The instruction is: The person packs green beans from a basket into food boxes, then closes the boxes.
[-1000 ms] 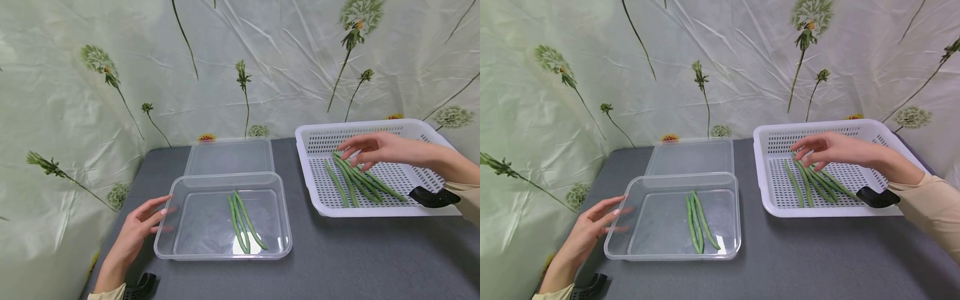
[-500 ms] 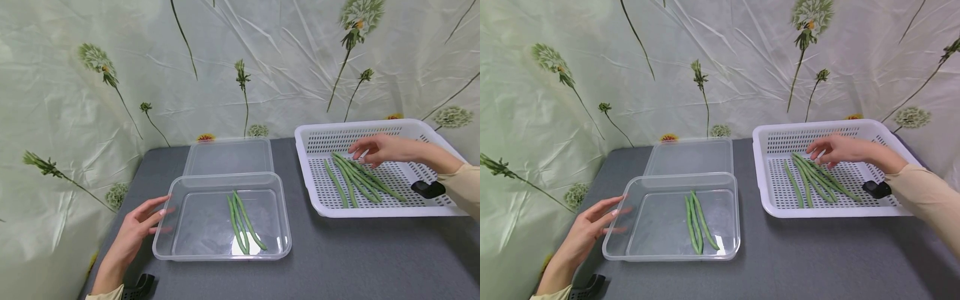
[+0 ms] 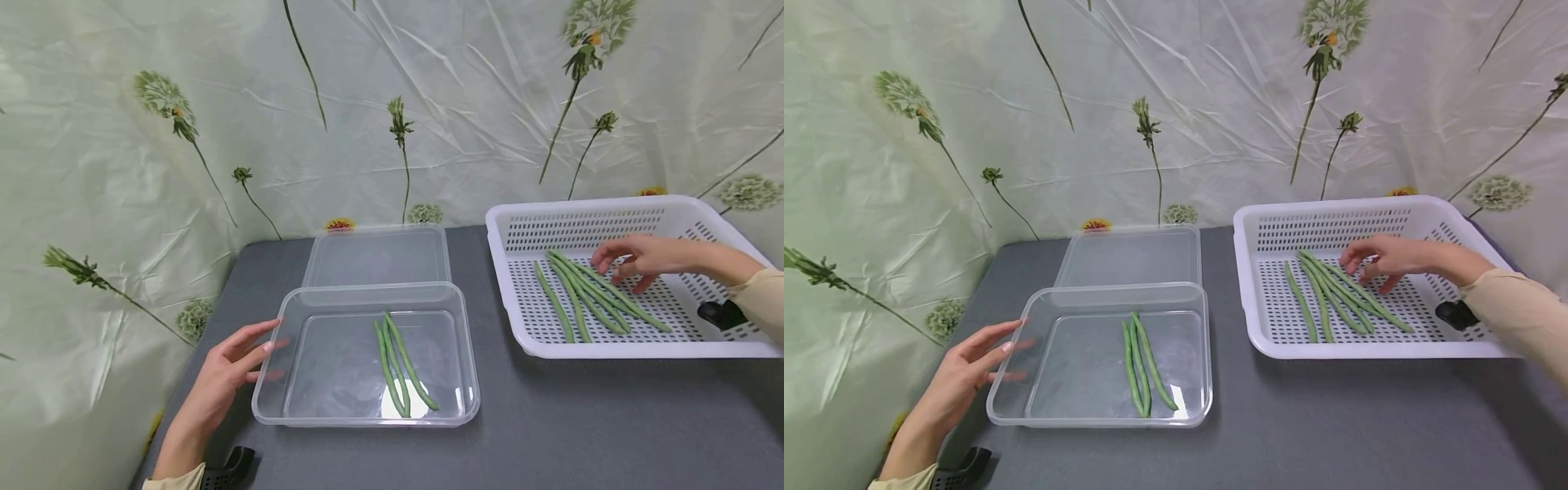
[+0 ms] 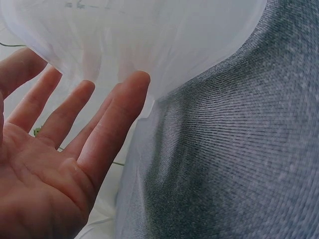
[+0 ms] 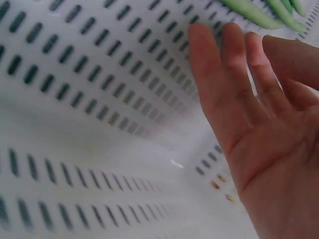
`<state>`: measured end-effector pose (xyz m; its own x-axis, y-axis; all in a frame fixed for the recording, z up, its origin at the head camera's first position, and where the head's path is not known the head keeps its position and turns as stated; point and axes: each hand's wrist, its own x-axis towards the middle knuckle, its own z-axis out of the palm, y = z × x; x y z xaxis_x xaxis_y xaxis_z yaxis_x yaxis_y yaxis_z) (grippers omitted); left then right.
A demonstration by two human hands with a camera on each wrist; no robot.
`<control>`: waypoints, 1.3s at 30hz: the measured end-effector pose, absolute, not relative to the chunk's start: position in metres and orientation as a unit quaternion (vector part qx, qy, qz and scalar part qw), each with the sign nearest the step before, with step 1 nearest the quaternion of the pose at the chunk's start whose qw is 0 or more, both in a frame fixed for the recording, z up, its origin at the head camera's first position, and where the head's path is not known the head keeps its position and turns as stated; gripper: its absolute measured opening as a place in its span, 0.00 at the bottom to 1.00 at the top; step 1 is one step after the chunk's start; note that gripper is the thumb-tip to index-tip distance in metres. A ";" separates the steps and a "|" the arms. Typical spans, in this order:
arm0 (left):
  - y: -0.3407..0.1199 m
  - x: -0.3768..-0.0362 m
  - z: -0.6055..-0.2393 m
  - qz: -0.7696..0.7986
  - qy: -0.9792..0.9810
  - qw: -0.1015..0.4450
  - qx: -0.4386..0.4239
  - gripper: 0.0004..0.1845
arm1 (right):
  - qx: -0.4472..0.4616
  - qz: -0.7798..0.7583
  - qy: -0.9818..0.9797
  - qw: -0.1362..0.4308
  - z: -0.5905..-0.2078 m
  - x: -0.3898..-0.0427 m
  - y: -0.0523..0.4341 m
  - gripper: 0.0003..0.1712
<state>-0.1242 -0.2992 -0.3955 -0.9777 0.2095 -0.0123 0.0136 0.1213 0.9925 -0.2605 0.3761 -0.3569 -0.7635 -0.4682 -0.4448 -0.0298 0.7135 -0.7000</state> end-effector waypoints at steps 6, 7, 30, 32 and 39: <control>-0.297 -0.126 -0.396 0.659 0.745 0.072 0.073 0.23 | -0.137 -0.347 0.877 0.304 -0.360 -0.262 0.383 0.26; -0.297 -0.126 -0.396 0.659 0.745 0.072 0.073 0.23 | -0.131 -0.344 0.877 0.307 -0.360 -0.263 0.383 0.27; -0.298 -0.124 -0.397 0.651 0.753 0.066 0.074 0.22 | -0.101 -0.332 0.883 0.316 -0.362 -0.256 0.378 0.29; -0.298 -0.124 -0.397 0.651 0.753 0.065 0.075 0.22 | -0.100 -0.336 0.884 0.311 -0.360 -0.255 0.380 0.30; -0.297 -0.124 -0.395 0.646 0.758 0.069 0.063 0.23 | -0.109 -0.362 0.873 0.308 -0.350 -0.252 0.384 0.33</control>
